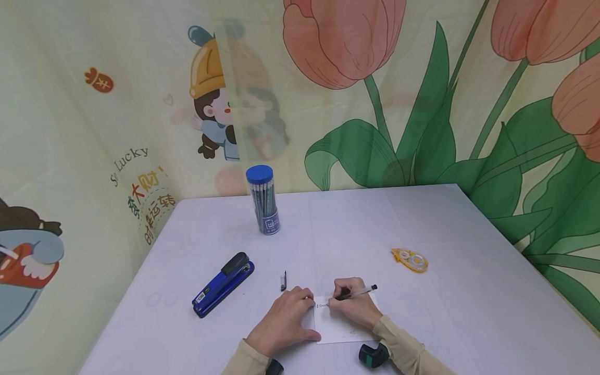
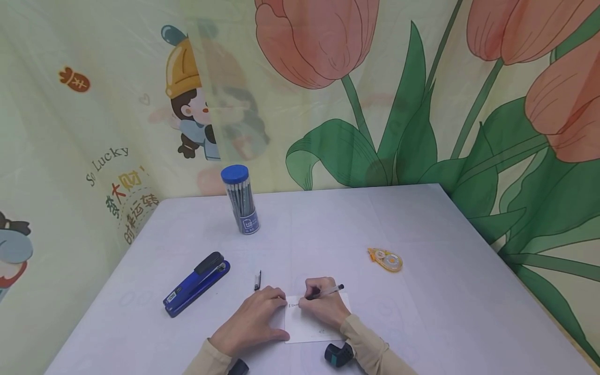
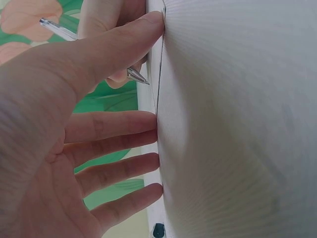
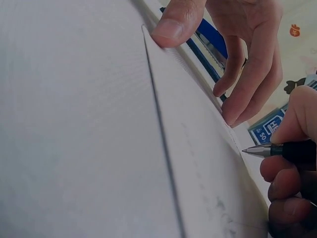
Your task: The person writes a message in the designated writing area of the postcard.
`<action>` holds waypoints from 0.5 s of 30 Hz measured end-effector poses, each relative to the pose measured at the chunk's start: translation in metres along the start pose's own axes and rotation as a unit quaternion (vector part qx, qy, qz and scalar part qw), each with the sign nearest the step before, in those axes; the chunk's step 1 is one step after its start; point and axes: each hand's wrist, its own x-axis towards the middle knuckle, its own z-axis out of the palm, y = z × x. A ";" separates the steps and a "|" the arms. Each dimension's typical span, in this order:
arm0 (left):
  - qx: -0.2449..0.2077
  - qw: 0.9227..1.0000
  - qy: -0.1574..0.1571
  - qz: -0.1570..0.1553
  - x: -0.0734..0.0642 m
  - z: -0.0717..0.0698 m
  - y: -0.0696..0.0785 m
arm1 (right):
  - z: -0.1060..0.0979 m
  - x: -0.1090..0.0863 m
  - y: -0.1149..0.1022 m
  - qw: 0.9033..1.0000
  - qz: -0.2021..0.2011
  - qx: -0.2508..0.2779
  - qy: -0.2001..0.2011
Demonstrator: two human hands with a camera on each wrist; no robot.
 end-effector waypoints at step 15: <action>0.003 1.000 -0.004 -0.001 0.000 -0.001 0.001 | 0.000 0.000 0.001 1.000 0.000 -0.003 -0.001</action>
